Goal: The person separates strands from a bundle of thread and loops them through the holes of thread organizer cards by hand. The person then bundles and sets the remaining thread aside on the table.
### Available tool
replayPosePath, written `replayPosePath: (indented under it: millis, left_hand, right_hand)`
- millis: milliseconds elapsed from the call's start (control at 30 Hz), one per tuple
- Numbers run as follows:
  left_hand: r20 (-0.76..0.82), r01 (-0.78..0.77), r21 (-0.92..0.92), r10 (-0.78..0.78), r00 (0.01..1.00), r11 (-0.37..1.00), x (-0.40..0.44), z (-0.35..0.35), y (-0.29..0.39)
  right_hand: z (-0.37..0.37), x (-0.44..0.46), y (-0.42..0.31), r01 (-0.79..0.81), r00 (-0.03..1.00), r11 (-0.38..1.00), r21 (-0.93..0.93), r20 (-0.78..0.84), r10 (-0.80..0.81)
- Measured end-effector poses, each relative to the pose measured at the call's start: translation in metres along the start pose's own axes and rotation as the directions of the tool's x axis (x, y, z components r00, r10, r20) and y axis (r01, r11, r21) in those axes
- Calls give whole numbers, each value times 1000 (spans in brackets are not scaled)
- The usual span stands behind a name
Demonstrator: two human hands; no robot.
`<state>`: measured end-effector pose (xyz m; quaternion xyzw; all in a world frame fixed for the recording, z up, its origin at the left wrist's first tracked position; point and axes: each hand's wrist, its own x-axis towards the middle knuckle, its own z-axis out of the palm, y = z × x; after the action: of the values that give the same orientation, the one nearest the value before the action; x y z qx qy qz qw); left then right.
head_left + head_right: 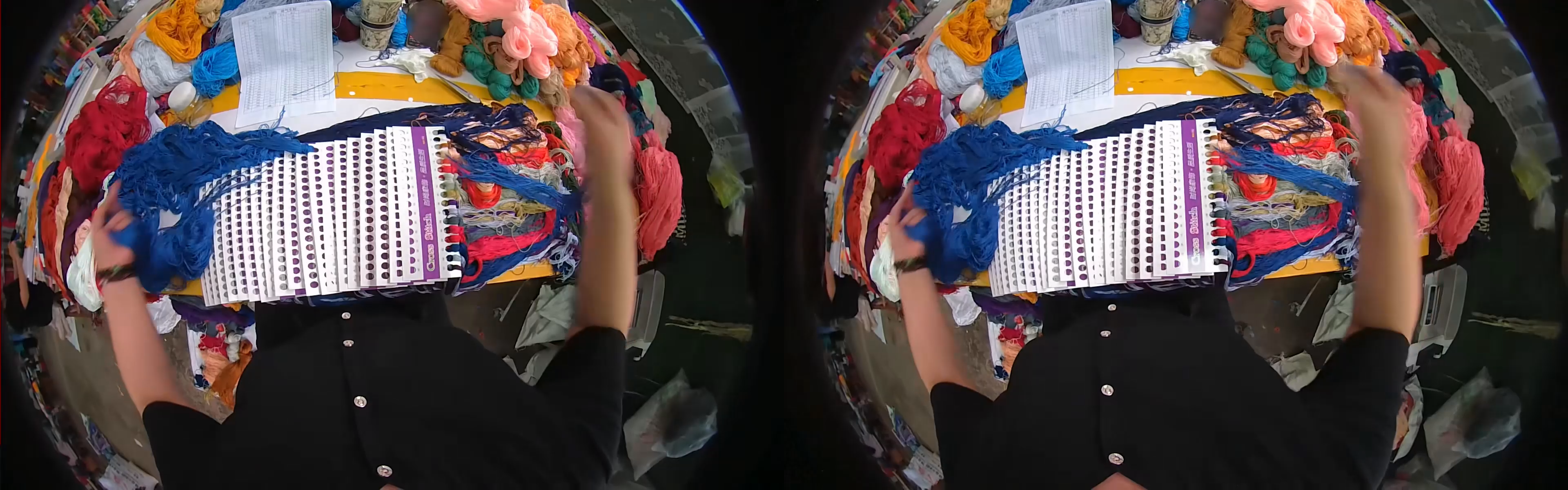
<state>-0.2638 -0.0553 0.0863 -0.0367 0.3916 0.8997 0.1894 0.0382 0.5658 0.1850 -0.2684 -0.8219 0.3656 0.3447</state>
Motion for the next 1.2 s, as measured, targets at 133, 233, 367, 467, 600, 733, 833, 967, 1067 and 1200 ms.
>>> replayPosePath:
  millis: [133,233,367,467,600,733,833,967,1067,1200]
  left_hand:
    - [75,493,145,-506,859,858,16,121,-135]
    - [104,613,301,-664,740,730,25,163,-198]
    - [-61,475,599,-555,830,644,35,182,-230]
    - [-84,475,594,-537,839,649,38,191,-237]
    - [49,312,626,-436,899,715,48,190,-259]
    - [31,211,719,-333,942,662,56,186,-273]
    - [31,191,732,-312,950,654,49,194,-273]
    - [65,161,759,-319,945,631,45,195,-270]
    - [130,114,768,-328,936,631,50,188,-273]
    - [173,-56,876,-202,964,480,55,173,-265]
  right_hand:
    - [165,-55,-21,62,749,997,46,658,-77]
    - [224,-66,-32,-51,637,995,-80,765,94]
    - [264,-64,-9,-23,622,992,-128,775,114]
    - [273,-59,0,-224,536,969,-104,817,212]
    - [271,-53,-7,-389,463,907,-164,816,346]
    - [271,-49,-11,-395,461,896,-201,801,383]
    - [279,-49,-7,-255,449,927,-275,816,365]
    - [275,-57,-20,68,518,940,-334,817,253]
    - [274,-56,-20,-22,481,966,-258,844,237]
    - [269,-49,-9,-465,333,872,-155,882,335]
